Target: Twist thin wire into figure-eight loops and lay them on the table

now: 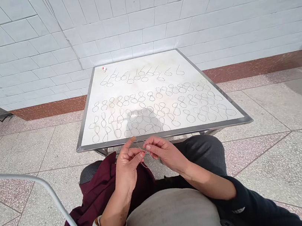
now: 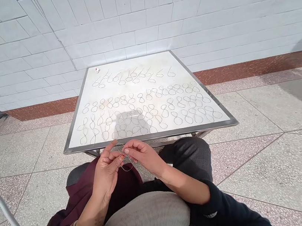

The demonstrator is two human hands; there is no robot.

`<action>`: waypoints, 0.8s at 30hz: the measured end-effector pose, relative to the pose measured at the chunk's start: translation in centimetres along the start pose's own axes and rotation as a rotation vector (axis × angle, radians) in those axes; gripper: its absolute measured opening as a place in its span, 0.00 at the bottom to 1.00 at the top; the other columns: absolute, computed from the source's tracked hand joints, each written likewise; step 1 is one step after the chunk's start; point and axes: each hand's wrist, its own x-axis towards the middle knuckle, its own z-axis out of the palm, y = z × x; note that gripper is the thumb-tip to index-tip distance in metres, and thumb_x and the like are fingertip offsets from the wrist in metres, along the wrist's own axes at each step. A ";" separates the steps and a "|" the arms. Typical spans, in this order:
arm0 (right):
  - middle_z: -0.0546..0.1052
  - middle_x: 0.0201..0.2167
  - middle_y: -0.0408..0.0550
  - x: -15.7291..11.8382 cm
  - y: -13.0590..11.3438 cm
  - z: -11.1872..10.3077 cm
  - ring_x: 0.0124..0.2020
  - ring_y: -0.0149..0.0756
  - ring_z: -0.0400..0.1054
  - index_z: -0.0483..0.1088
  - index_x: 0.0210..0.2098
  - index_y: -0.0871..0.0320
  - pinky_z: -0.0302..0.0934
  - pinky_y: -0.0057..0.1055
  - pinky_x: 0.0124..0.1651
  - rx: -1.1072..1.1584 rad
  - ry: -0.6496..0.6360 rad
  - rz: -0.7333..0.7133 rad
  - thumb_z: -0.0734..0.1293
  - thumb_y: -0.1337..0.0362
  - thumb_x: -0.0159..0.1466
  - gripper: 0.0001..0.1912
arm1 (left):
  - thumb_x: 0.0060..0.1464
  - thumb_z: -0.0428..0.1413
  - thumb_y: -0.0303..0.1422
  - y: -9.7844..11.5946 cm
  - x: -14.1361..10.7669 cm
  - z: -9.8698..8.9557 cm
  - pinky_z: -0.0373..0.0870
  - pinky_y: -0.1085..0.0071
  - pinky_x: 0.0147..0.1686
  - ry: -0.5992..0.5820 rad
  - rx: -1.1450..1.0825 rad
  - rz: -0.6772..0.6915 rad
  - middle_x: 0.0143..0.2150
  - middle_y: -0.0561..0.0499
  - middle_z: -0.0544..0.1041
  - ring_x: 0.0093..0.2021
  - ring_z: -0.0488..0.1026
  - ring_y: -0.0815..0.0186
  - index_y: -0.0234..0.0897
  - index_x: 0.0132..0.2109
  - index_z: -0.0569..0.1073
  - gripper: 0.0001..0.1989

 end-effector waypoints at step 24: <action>0.71 0.32 0.40 -0.1 -0.2 -0.1 0.33 0.29 0.65 0.71 0.39 0.53 0.62 0.28 0.39 -0.058 0.005 -0.019 0.70 0.57 0.61 0.10 | 0.46 0.66 0.26 -1.1 0.1 -0.8 0.68 0.77 0.32 -0.016 -0.162 -0.107 0.30 0.54 0.76 0.30 0.71 0.73 0.39 0.55 0.72 0.28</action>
